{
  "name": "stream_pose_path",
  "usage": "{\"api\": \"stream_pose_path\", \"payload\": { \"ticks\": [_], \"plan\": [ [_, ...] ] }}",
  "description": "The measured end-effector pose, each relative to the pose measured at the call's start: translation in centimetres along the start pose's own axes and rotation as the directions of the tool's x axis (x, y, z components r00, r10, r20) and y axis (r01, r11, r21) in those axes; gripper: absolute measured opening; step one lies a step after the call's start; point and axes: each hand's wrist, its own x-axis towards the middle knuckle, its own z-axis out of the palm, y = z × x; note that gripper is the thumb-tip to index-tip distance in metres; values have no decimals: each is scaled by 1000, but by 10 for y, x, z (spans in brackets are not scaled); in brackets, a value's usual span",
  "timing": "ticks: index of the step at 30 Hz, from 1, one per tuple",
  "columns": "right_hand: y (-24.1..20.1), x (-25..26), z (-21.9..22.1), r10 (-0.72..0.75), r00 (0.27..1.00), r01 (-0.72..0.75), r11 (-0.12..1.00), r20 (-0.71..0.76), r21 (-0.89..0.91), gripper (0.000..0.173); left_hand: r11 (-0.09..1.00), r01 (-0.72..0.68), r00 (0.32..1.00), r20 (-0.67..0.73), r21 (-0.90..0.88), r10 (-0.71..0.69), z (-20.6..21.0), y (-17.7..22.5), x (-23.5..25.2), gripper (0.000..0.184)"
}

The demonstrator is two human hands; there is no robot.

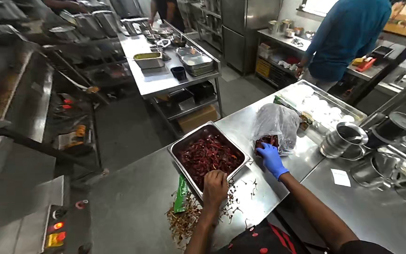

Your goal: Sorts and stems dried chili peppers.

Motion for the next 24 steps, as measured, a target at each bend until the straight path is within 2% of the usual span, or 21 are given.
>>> {"api": "stream_pose_path", "payload": {
  "ticks": [2, 7, 9, 11, 13, 15, 18, 21, 24],
  "plan": [
    [-9, -29, 12, -65, 996, 62, 997, -54, -44, 45, 1000, 10, 1000, 9, -4, -10, 0, -1, -2, 32],
    [-13, -73, 33, -89, 974, 86, 996, -207, -22, 40, 1000, -16, 1000, 7, 8, 16, 1, -5, -2, 32],
    [-14, -77, 32, -60, 966, 72, 997, -250, 41, 39, 998, -66, 998, -7, 15, 66, -3, 0, -4, 31],
    [-12, -74, 30, 22, 942, 34, 987, -336, 159, 40, 984, -175, 985, 10, -20, 175, -4, 15, -12, 31],
    [-11, -65, 24, 153, 905, -38, 959, -398, 282, 38, 945, -313, 939, 121, -93, 323, 9, 35, -29, 30],
    [-15, -54, 12, 293, 876, -121, 902, -382, 414, 36, 889, -412, 850, 268, -200, 454, 33, 57, -39, 32],
    [-26, -49, -5, 394, 858, -174, 827, -330, 535, 38, 900, -359, 745, 505, -248, 437, 72, 76, -39, 45],
    [-35, -66, -9, 363, 862, -152, 852, -355, 502, 39, 919, -335, 709, 586, -209, 392, 98, 76, -37, 55],
    [-36, -98, 9, 213, 919, -78, 922, -331, 379, 38, 939, -311, 735, 590, -146, 335, 97, 68, -41, 59]
  ]
}}
